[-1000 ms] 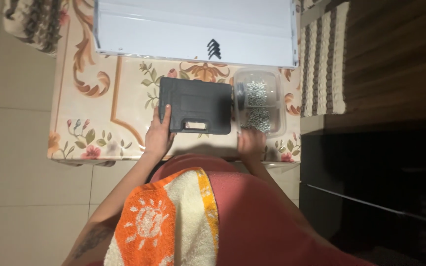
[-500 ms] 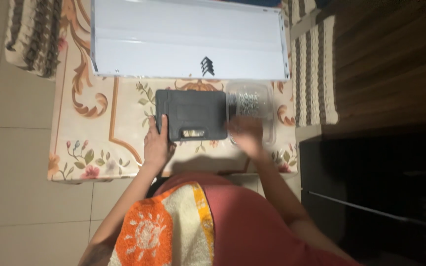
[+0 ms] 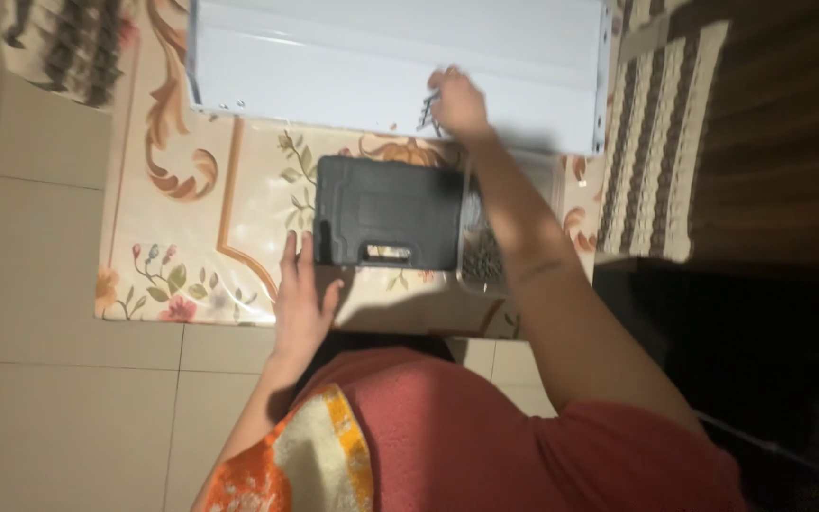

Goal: Organizing screws and a screwdriver set on a table.

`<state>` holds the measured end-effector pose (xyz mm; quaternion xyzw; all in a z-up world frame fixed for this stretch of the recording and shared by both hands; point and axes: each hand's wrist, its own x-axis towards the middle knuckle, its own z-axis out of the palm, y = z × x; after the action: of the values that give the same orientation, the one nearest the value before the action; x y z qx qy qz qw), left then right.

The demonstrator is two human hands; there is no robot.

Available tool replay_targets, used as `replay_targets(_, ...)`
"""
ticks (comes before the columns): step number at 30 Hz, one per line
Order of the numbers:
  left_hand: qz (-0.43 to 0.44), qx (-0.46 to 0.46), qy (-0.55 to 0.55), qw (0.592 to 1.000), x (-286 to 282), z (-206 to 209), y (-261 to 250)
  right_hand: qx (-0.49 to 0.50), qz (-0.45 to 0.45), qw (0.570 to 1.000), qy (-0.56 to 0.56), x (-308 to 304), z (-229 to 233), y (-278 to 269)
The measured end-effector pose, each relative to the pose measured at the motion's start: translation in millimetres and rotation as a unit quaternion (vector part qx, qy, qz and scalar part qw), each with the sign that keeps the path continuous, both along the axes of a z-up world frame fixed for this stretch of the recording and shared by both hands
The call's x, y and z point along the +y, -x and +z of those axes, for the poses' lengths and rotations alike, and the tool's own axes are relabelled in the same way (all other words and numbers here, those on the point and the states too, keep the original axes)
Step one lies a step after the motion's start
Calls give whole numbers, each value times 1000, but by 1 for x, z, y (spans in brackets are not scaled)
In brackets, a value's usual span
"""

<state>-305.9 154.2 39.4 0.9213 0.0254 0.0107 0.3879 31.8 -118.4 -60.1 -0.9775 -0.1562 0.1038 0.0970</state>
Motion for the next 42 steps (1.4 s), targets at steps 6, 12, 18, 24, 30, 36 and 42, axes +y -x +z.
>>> replay_targets(6, -10, -39, 38, 998, -12, 9, -18, -62, 19, 990, -126, -33, -25, 12)
replay_targets(12, -31, -44, 40, 998, -34, 23, -48, 9, -64, 995, -80, -4, -31, 2)
replay_targets(18, -19, -13, 76, 997, -21, 18, -26, -30, -94, 989, -112, -14, -28, -2)
replay_targets(24, -17, -45, 87, 995, -22, 19, -35, -15, -45, 995, -93, 2, -37, -24)
replay_targets(30, -18, -6, 71, 997, -25, 27, -29, 75, -43, 995, -42, 16, -16, -7)
replay_targets(36, -3, -18, 96, 995, -3, 1, -38, 15, -67, 967, -246, -20, 9, 9)
replay_targets(42, 119, -71, -5, 990, 89, -71, -179, 112, -100, 944, -294, -125, 125, 166)
